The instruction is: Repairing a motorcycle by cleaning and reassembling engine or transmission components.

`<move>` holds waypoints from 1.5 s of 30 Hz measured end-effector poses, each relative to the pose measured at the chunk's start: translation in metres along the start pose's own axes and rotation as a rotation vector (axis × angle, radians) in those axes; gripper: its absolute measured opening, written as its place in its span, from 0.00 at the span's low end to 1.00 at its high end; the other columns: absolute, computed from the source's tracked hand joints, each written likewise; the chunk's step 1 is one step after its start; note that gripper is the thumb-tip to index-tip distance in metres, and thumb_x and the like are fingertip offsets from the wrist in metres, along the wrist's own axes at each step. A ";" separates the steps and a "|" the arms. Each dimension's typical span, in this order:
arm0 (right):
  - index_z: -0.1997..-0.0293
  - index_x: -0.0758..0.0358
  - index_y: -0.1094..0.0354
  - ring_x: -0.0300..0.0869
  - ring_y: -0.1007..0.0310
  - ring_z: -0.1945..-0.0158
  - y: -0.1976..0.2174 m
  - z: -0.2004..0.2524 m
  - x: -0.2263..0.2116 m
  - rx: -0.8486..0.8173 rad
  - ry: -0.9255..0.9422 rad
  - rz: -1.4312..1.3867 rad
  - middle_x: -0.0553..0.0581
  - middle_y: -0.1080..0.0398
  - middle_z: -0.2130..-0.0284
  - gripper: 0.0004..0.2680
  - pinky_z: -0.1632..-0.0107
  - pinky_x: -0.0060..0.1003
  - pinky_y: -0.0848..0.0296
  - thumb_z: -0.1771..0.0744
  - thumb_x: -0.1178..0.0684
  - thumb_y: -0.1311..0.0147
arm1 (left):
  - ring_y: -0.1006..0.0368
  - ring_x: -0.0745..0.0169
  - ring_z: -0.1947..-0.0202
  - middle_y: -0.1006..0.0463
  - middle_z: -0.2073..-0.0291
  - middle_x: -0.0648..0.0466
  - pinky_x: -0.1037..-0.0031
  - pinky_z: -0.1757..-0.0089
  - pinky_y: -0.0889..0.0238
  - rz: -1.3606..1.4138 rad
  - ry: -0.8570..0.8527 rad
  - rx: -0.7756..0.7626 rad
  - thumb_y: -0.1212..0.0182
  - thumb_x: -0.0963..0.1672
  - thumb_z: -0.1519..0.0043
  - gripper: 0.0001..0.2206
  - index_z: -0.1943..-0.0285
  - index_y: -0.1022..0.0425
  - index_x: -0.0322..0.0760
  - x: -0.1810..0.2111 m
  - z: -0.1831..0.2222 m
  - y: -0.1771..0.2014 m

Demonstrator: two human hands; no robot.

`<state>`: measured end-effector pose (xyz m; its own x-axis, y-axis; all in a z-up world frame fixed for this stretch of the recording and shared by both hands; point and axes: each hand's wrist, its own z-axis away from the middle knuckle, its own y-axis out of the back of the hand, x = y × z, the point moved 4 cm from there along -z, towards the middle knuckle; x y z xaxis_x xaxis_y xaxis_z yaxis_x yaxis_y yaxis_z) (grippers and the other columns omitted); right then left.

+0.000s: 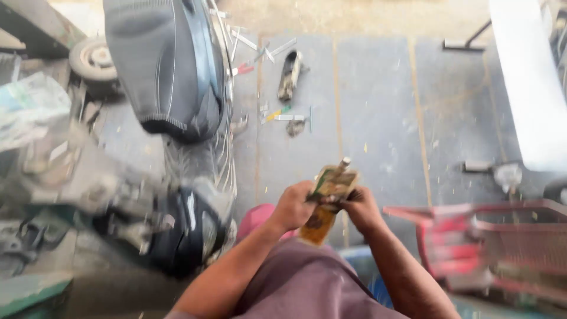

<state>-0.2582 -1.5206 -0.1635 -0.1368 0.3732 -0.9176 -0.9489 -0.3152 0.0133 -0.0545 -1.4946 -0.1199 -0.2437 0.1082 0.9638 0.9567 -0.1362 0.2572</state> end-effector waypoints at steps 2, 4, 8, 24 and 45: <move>0.56 0.70 0.21 0.39 0.21 0.60 0.003 -0.063 -0.035 -0.066 0.003 -0.028 0.55 0.19 0.64 0.07 0.55 0.37 0.23 0.35 0.58 0.38 | 0.20 0.48 0.60 0.18 0.62 0.46 0.66 0.56 0.28 0.129 0.033 0.007 0.39 0.39 0.42 0.08 0.56 0.19 0.36 0.006 -0.061 0.027; 0.57 0.70 0.21 0.38 0.22 0.61 0.007 -0.121 -0.058 -0.150 -0.025 -0.050 0.55 0.19 0.64 0.07 0.56 0.37 0.23 0.35 0.58 0.38 | 0.20 0.51 0.59 0.17 0.62 0.47 0.68 0.55 0.28 0.270 0.091 0.026 0.40 0.39 0.41 0.10 0.53 0.18 0.37 -0.002 -0.112 0.044; 0.57 0.68 0.22 0.35 0.22 0.63 0.024 -0.242 -0.100 -0.170 0.017 0.155 0.53 0.19 0.67 0.07 0.58 0.35 0.22 0.35 0.56 0.38 | 0.21 0.52 0.62 0.16 0.64 0.46 0.68 0.58 0.28 0.282 0.301 0.117 0.34 0.42 0.42 0.07 0.57 0.20 0.35 -0.068 -0.215 0.059; 0.50 0.66 0.24 0.34 0.25 0.61 0.071 -0.685 -0.176 -0.541 -0.229 0.421 0.53 0.20 0.63 0.10 0.58 0.34 0.25 0.35 0.57 0.38 | 0.20 0.40 0.60 0.16 0.64 0.42 0.60 0.58 0.29 0.412 0.654 0.370 0.32 0.46 0.41 0.12 0.52 0.19 0.36 -0.225 -0.559 0.147; 0.55 0.60 0.24 0.50 0.21 0.68 0.035 -0.965 0.207 -1.304 -0.500 0.988 0.62 0.21 0.70 0.14 0.61 0.43 0.25 0.40 0.48 0.29 | 0.19 0.47 0.57 0.15 0.57 0.42 0.61 0.54 0.27 0.924 0.744 0.509 0.36 0.49 0.37 0.16 0.47 0.20 0.32 -0.724 -0.533 -0.056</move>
<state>-0.0458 -2.2962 -0.7365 -0.7949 -0.2506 -0.5526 0.3526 -0.9319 -0.0846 -0.0163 -2.0901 -0.7951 0.6650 -0.4180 0.6189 0.7297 0.5403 -0.4192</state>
